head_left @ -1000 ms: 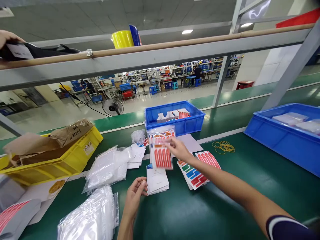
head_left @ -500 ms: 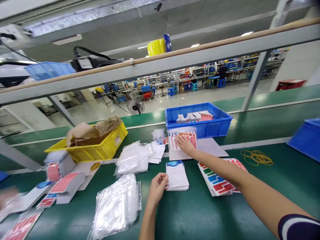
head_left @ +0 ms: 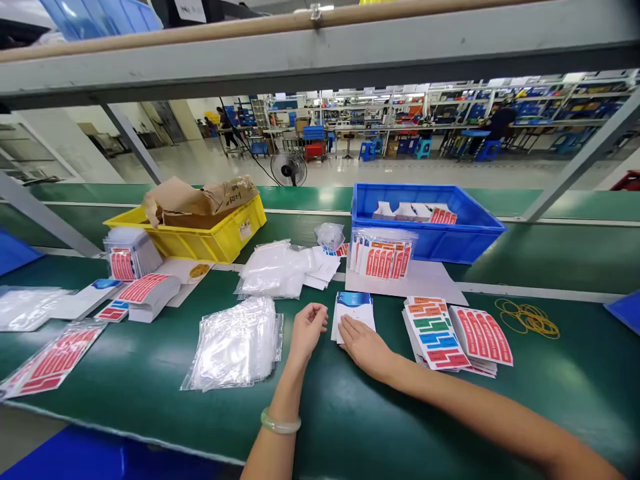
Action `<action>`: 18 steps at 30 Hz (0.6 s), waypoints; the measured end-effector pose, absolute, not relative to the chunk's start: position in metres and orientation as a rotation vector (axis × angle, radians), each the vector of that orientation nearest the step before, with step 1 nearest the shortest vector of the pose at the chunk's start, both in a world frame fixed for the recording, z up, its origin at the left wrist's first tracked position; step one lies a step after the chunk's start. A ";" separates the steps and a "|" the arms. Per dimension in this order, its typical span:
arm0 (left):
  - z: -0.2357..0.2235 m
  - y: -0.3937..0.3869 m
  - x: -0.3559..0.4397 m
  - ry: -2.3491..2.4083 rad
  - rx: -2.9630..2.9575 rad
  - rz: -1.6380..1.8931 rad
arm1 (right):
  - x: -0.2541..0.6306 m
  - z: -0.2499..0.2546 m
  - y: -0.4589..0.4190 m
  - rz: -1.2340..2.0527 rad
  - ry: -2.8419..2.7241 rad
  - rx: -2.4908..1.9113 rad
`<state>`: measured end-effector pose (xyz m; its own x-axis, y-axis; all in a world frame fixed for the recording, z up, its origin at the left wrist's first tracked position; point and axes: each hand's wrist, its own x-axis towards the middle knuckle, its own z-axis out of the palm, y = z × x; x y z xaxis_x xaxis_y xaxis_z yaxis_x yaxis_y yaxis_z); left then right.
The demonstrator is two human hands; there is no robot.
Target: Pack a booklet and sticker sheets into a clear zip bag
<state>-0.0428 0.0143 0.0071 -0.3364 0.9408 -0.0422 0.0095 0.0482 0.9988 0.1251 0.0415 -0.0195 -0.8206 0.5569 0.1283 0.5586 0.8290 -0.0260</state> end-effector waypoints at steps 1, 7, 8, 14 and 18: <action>0.007 0.014 -0.042 1.502 1.008 1.390 | 0.127 -0.018 0.038 -0.019 -2.872 -0.876; 0.000 0.015 -0.035 1.526 1.006 1.242 | 0.132 -0.011 0.036 -0.062 -2.812 -0.933; -0.001 0.015 -0.035 1.522 0.998 1.235 | 0.133 -0.012 0.036 -0.073 -2.810 -0.948; 0.001 0.015 -0.031 1.395 0.853 1.207 | 0.138 -0.002 0.028 -0.116 -2.730 -0.903; 0.005 0.006 -0.019 1.159 0.728 1.234 | 0.142 0.005 0.013 -0.165 -2.542 -0.673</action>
<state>-0.0194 0.0063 0.0049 -0.0709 0.9601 -0.2705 -0.3298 0.2333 0.9148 0.1419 0.0128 0.0046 -0.7521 0.4315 0.4981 0.4922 0.8704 -0.0110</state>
